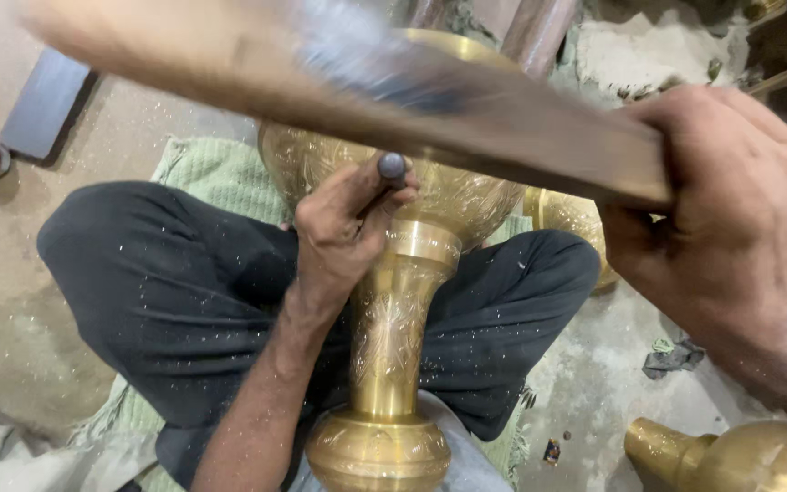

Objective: The person uses a chisel and hammer to engrave decorative patterns onto a brass vessel. They repeatedly strike the chisel against the surface to create fine lines and motifs.

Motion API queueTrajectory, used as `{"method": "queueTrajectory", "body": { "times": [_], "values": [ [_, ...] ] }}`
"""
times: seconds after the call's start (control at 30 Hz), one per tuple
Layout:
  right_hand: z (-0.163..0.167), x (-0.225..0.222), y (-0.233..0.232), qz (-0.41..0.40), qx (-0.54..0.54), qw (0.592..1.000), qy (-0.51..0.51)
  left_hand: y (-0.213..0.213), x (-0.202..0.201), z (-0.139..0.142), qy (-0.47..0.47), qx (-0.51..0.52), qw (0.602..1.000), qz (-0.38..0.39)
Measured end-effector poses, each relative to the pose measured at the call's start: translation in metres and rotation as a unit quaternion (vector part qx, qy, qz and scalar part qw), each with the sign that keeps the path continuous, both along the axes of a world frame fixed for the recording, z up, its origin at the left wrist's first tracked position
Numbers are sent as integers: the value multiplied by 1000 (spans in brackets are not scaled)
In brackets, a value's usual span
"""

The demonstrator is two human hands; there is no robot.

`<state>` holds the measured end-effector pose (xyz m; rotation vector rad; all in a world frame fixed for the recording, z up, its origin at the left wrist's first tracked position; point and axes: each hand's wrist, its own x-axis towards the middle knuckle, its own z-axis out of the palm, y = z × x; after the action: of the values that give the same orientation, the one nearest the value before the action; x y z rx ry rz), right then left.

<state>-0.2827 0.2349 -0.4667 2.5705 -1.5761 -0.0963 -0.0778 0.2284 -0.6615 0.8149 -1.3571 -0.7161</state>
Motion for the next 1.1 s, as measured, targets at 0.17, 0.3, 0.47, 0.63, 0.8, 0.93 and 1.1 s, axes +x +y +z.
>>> {"method": "queueTrajectory", "body": {
  "times": [0.17, 0.3, 0.47, 0.63, 0.8, 0.93, 1.1],
  "values": [
    [-4, 2, 4, 46, -61, 983, 168, 2, 4, 6, -24, -6, 999, -37],
    [-12, -10, 11, 55, -59, 996, 43, -4, 8, 7, -33, -1, 997, -67],
    [-28, -33, 13, 8, -59, 998, 10, -8, 5, 7, -90, -55, 992, -64],
    [-44, -43, 26, 30, -92, 991, 95, -15, 7, 9, -102, -98, 982, -123],
    [-64, -59, 33, -20, -78, 975, -205, -16, 13, 12, -171, -54, 972, -153],
    [-84, -77, 45, -99, -22, 986, -129, -23, 17, 13, -179, -27, 955, -236],
    [-121, -114, 85, -259, -11, 918, -300, -20, 57, 2, 75, 34, 984, -158]
  ]
}}
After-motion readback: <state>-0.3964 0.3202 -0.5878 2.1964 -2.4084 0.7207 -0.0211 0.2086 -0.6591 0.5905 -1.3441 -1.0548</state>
